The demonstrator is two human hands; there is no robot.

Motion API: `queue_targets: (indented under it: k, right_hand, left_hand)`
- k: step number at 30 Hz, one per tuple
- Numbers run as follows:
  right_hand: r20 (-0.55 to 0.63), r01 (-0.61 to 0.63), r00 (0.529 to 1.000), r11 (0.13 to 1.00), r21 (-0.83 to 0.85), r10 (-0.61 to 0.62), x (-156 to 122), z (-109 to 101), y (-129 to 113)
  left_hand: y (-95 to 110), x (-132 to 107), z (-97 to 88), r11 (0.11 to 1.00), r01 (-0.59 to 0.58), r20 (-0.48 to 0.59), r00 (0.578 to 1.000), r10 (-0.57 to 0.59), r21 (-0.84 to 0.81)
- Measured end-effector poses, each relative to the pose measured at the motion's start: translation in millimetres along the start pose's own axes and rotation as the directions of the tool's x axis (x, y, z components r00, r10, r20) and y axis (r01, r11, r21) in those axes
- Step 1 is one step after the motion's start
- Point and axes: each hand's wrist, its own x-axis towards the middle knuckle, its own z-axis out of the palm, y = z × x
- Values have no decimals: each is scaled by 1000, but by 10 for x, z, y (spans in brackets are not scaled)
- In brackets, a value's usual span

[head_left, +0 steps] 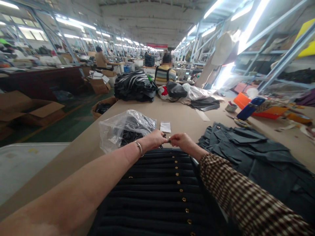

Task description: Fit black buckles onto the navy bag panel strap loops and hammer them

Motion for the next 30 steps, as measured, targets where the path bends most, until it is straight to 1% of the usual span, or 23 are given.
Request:
queue_targets:
  k: [4, 7, 10, 13, 16, 24, 30]
  right_hand:
    - [138, -8, 990, 972, -235, 41, 51, -93, 47]
    - [204, 5, 976, 921, -389, 81, 71, -134, 50]
    - [260, 43, 960, 869, -492, 100, 106, -146, 46]
    - [329, 86, 937, 835, -543, 117, 161, -155, 46]
    - [377, 110, 916, 814, -570, 140, 217, -165, 31]
    - [418, 131, 890, 776, -617, 183, 255, -152, -58]
    - [447, 189, 877, 731, -656, 174, 283, -121, -60]
  left_hand:
    - [-11, 143, 14, 983, 4, 75, 997, -18, 185]
    - [15, 211, 50, 954, 29, 124, 990, -69, 299]
    - [48, 246, 72, 926, 58, 151, 981, -123, 373]
    - [61, 265, 72, 910, 73, 173, 973, -155, 408]
    - [53, 286, 64, 905, 70, 184, 970, -160, 419]
    - [11, 343, 42, 882, 17, 215, 968, -133, 471]
    - [-27, 333, 62, 859, -6, 223, 967, -126, 512]
